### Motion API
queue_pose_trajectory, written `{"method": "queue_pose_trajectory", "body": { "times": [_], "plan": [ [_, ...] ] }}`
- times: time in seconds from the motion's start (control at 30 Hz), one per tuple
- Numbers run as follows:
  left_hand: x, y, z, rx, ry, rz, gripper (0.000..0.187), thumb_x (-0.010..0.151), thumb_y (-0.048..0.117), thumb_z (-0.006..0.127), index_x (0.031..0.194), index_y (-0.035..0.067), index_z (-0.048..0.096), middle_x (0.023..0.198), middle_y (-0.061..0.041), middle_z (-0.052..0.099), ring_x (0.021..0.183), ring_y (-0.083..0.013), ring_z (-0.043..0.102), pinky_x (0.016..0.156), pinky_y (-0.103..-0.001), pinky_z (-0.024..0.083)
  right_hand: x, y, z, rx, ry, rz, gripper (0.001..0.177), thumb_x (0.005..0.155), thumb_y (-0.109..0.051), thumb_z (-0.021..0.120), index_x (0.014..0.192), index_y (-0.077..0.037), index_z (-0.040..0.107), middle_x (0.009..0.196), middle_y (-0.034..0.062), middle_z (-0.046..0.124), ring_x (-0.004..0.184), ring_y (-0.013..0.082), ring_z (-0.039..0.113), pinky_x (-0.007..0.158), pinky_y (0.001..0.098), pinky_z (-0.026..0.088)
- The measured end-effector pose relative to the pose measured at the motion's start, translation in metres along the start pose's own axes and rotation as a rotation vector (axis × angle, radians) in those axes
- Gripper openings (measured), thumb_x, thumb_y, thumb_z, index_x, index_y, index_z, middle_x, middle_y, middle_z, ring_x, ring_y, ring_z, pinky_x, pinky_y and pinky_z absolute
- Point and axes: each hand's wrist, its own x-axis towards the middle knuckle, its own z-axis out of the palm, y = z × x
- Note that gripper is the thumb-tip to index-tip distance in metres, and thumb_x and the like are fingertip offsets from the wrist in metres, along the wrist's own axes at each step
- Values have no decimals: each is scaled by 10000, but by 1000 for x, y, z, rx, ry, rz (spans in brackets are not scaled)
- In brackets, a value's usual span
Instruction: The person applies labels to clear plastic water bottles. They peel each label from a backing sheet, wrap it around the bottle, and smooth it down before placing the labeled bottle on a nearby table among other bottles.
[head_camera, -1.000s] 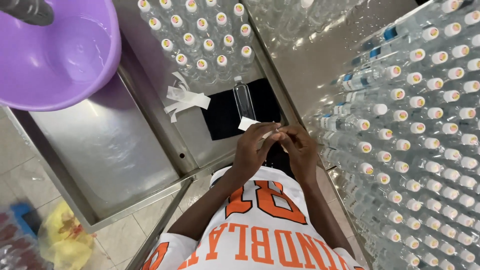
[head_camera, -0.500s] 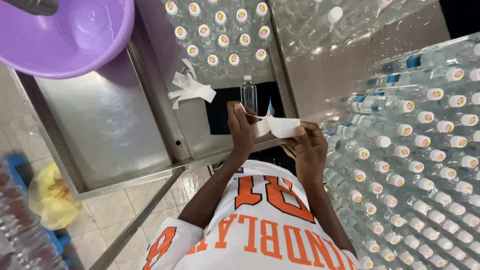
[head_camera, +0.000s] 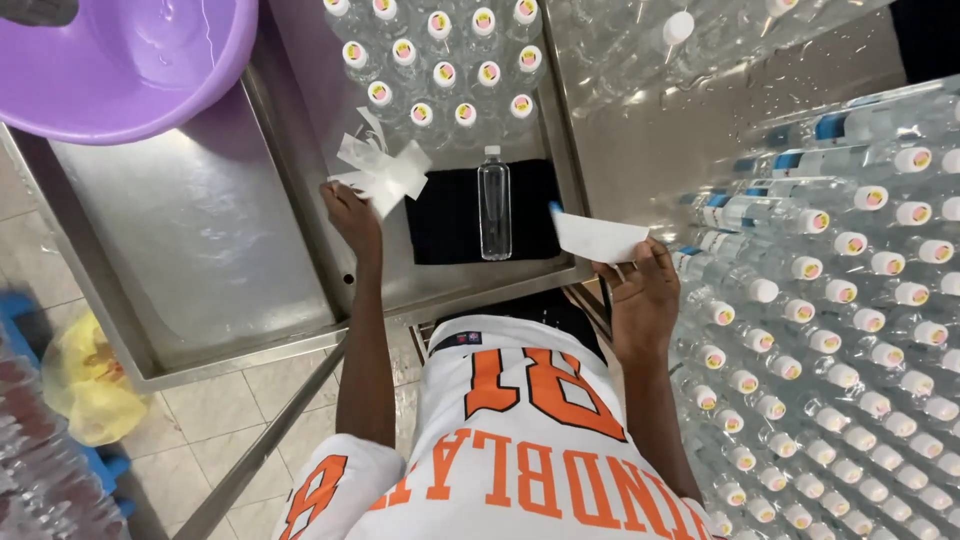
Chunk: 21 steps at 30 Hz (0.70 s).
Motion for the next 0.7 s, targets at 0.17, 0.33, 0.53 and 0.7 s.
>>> {"method": "queue_pose_trajectory", "body": {
  "times": [0.17, 0.33, 0.53, 0.7],
  "plan": [
    [40, -61, 10, -48, 99, -57, 304, 1192, 310, 435, 1070, 96, 613, 820, -72, 711, 754, -169, 710, 743, -331, 568, 5, 9, 6, 0, -13, 5, 236, 1112, -259, 639, 1265, -82, 605, 1192, 88, 716, 1063, 227, 777, 961, 392, 701],
    [28, -59, 2, 81, 229, -158, 329, 1140, 20, 450, 1449, -21, 557, 1348, -280, 627, 1255, -410, 673, 1152, -529, 471, 1, 18, 22, -69, -37, 6, 242, 1122, -285, 629, 1294, -115, 633, 1204, 78, 721, 1102, 195, 777, 1000, 385, 693],
    [-93, 115, -25, -286, -441, 120, 187, 1126, 29, 545, 1144, 89, 721, 1081, -100, 746, 1009, -196, 732, 982, -396, 587, 11, 54, 45, 54, -15, 77, 227, 1103, -202, 633, 1270, -50, 611, 1115, 129, 708, 997, 260, 766, 961, 436, 716],
    [-143, 142, 2, -449, -811, 241, 509, 1007, 128, 810, 1489, 98, 647, 1435, -116, 664, 1352, -269, 661, 1191, -443, 487, 19, 79, 66, 60, -136, 62, 230, 1098, -227, 682, 1226, -49, 612, 1148, 133, 703, 1084, 263, 757, 1038, 483, 687]
  ]
}}
